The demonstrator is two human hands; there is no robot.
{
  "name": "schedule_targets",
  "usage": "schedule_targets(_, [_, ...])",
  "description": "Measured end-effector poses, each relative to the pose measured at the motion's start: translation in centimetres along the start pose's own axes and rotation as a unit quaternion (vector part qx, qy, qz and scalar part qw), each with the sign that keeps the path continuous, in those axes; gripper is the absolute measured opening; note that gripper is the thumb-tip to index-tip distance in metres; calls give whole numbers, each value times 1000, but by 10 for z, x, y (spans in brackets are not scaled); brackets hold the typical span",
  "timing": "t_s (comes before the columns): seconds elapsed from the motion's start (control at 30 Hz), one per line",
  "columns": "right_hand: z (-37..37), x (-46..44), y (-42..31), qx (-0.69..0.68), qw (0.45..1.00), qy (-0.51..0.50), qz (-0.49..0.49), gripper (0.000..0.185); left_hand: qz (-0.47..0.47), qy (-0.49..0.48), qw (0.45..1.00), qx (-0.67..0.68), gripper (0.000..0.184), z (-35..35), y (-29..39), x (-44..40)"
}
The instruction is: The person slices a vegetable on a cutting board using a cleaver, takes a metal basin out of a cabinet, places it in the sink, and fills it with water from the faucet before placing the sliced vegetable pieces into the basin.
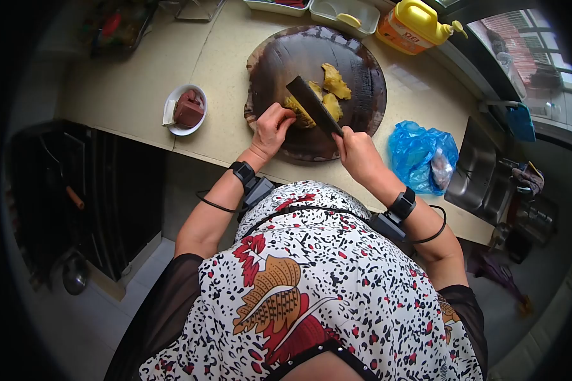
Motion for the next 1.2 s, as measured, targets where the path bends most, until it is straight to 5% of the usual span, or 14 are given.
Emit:
schedule_targets(0.27, [-10, 3, -8, 64, 996, -49, 31, 23, -87, -31, 995, -26, 14, -9, 4, -6])
schedule_targets(0.57, [-4, 6, -35, 148, 982, -97, 70, 5, -134, 51, 989, -41, 19, -7, 10, 4])
schedule_targets(1.2, [-10, -9, -33, 121, 984, -105, 82, 6, -43, 39, 997, 49, 16, -10, -19, -4])
Point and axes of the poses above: each hand's wrist, its own x-axis away from the middle knuckle, its own z-axis out of the back of the hand, y = z × x, the point moved 9 cm from there along -x, towards the middle knuckle, and after that the axes turned 7 degrees about z, right-handed, at the moved point
